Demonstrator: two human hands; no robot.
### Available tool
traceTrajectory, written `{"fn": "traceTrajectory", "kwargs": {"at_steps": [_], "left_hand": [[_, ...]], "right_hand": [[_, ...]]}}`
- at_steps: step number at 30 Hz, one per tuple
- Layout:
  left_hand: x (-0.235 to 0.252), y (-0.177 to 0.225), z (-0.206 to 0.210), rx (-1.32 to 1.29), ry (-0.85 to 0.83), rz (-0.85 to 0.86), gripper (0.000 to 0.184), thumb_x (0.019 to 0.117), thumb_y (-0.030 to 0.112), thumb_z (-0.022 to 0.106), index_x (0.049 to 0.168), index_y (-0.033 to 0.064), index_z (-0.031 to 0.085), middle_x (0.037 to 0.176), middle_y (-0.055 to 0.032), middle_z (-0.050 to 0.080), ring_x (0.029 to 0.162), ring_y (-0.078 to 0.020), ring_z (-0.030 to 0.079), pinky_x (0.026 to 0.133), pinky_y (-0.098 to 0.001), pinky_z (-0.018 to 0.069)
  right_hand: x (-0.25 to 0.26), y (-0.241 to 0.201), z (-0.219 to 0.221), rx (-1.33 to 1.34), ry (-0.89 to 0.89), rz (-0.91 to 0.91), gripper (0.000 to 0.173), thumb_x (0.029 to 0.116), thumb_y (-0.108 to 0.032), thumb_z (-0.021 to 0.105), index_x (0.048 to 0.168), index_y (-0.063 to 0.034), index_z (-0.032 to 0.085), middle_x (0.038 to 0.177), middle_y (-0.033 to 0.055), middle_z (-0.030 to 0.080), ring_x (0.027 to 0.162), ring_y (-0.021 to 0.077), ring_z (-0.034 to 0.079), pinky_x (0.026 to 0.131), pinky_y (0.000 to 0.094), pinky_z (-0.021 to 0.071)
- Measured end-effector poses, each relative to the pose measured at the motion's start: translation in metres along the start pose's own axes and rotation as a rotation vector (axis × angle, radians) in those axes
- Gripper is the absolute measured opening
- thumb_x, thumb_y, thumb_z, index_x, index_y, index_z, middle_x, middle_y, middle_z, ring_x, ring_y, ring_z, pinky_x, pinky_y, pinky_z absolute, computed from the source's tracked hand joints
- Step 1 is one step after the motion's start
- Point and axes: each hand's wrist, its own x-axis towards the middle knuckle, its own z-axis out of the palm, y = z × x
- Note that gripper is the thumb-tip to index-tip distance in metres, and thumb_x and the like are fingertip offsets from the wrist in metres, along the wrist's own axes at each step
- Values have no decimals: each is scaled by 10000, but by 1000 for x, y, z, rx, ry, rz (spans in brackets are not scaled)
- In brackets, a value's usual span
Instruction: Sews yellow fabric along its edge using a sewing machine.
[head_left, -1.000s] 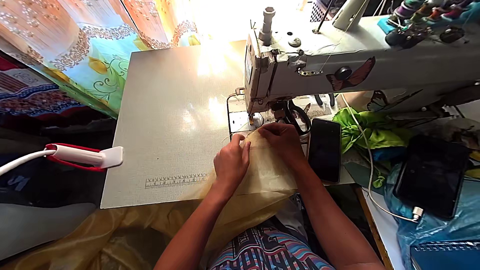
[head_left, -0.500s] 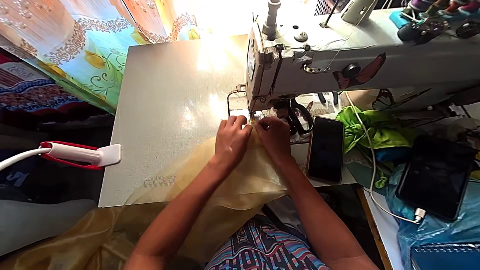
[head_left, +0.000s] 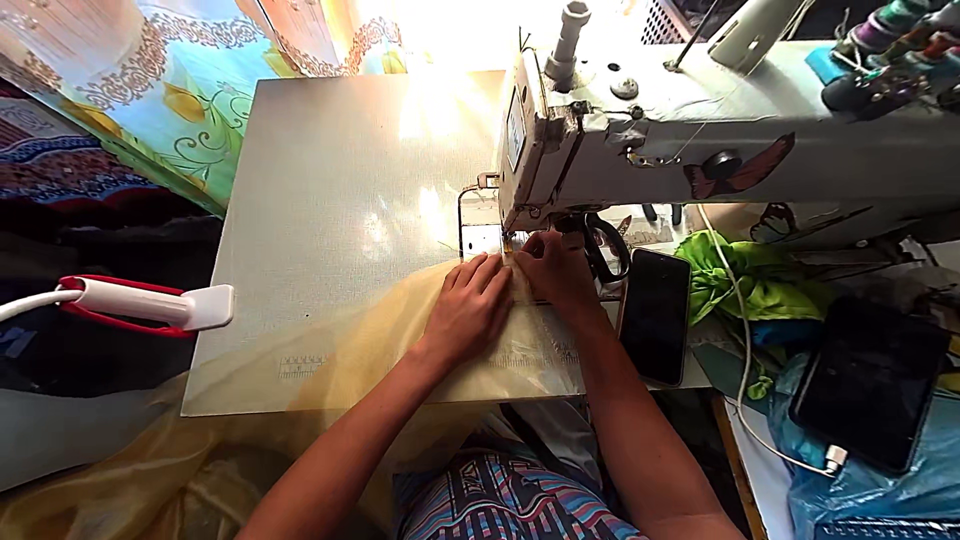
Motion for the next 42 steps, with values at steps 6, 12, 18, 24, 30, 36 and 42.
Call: {"fn": "traceTrajectory", "kwargs": {"at_steps": [6, 12, 18, 24, 30, 36, 42], "left_hand": [[-1, 0, 1, -9, 15, -4, 399, 1045, 281, 488, 1321, 47, 656, 1433, -157, 597, 1380, -336, 524, 1125, -503, 412], [3, -3, -12, -146, -1, -83, 388, 1026, 279, 569, 1288, 8, 662, 1389, -175, 621, 1323, -340, 573, 1088, -543, 441], [30, -22, -24, -230, 13, -13, 280, 1000, 192, 636, 1204, 11, 696, 1183, -170, 710, 1139, -385, 645, 930, -591, 488], [41, -25, -33, -391, -34, 77, 153, 988, 87, 615, 1019, -10, 729, 977, -151, 723, 938, -296, 690, 857, -525, 516], [47, -24, -41, -572, -85, 40, 181, 1010, 98, 577, 1042, -25, 705, 931, -99, 724, 864, -80, 674, 833, -260, 534], [46, -23, -45, -644, -118, 1, 185, 1024, 102, 570, 1051, -30, 698, 894, -77, 706, 801, -48, 651, 772, -214, 533], [48, -26, -44, -692, -171, -61, 189, 1029, 129, 576, 1045, -18, 694, 853, -46, 689, 746, -34, 628, 717, -205, 524]], "right_hand": [[-2, 0, 0, 7, -31, 49, 163, 998, -162, 651, 978, -2, 670, 857, 145, 652, 719, 256, 637, 693, 459, 527], [-18, 16, 9, 27, 135, -256, 142, 982, -103, 650, 993, 36, 679, 848, 177, 684, 752, 298, 670, 698, 468, 539], [-33, 30, 14, 124, 267, -425, 128, 960, -85, 684, 1039, 15, 693, 872, 153, 678, 727, 246, 666, 664, 386, 570], [-35, 31, 8, 346, 192, -365, 102, 953, -76, 673, 973, 19, 704, 931, 137, 678, 780, 168, 653, 702, 288, 550], [-38, 31, -8, 510, -46, -183, 279, 1010, -167, 634, 1224, 12, 626, 1001, 89, 700, 819, 91, 654, 745, 271, 549], [-50, 29, -12, 633, -189, -42, 85, 995, -138, 663, 968, -70, 705, 719, -43, 633, 499, -17, 447, 446, 145, 351], [-50, 28, -6, 614, -120, -26, 53, 966, -114, 705, 963, -61, 712, 743, -20, 664, 502, -10, 477, 444, 147, 372]]}}
